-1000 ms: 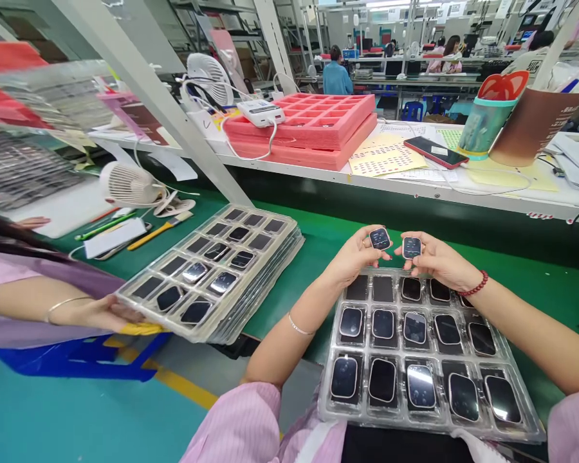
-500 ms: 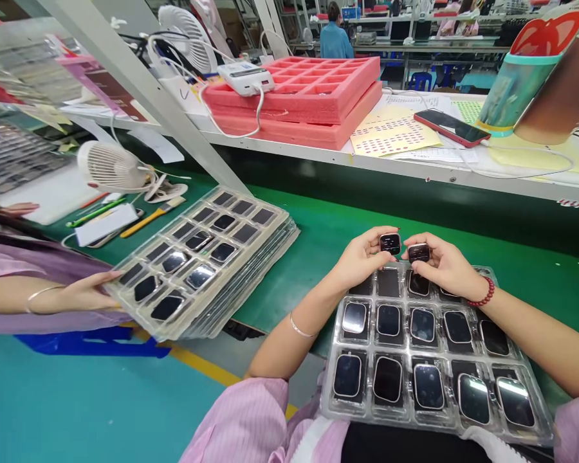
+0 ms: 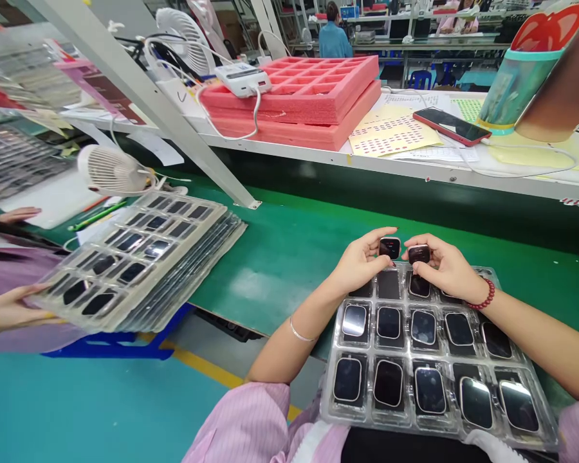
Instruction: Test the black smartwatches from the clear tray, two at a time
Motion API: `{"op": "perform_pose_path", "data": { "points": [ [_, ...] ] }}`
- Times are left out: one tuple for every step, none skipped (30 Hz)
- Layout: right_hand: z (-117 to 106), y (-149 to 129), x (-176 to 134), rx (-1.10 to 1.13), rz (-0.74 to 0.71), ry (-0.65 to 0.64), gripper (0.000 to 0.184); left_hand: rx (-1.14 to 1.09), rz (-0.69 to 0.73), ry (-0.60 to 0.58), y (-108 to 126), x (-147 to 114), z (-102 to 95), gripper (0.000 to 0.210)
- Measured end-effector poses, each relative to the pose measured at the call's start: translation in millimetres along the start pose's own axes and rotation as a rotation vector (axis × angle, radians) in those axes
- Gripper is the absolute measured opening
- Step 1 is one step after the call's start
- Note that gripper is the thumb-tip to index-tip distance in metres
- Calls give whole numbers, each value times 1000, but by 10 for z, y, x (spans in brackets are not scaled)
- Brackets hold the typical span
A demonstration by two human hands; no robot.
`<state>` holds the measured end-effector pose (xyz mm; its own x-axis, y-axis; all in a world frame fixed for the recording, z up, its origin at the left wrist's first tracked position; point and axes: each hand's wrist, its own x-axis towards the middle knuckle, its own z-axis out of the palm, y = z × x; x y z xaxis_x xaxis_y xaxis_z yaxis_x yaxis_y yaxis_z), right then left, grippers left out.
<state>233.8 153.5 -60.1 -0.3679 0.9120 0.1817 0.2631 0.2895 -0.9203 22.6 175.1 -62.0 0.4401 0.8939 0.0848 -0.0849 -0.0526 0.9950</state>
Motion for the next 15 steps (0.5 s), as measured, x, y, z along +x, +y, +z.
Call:
{"op": "perform_pose_path", "data": {
  "points": [
    [-1,-1,0,-2,-4,-4,32,6,-2,1,3,-1,2,56],
    [-2,-3,0,-4,-7,-6,33,6,-4,2,5,-1,2,56],
    [-3,-4,0,-6,-9,-6,33,4,-9,0,5,-1,1,54],
    [-4,-4,1,-8,-10,-3,33,-1,-12,-1,3,-1,-2,53],
    [-4,-4,1,-11,-9,1,32,-6,-14,-2,-1,-1,-5,50],
    [-4,-5,2,-13,-6,7,30,-12,-13,-3,-6,0,-9,48],
    [-4,-5,3,-15,0,13,28,-17,-10,-5,-12,0,-13,45],
    [-2,-6,5,-15,7,17,26,-21,-7,-6,-18,1,-16,43],
    [-1,-7,6,-15,12,19,24,-23,-3,-5,-22,1,-16,41],
    [0,-8,7,-14,13,18,24,-22,-1,-2,-24,1,-15,41],
    [2,-9,8,-15,11,14,26,-19,0,2,-25,0,-12,42],
    [3,-10,8,-16,7,9,28,-16,1,6,-25,0,-9,43],
    [4,-10,7,-19,3,5,30,-14,1,10,-25,0,-5,45],
    [5,-10,7,-22,1,3,32,-12,1,13,-23,0,-1,46],
    [4,-9,6,-24,4,1,33,-12,2,14,-22,-1,2,46]
  ]
}}
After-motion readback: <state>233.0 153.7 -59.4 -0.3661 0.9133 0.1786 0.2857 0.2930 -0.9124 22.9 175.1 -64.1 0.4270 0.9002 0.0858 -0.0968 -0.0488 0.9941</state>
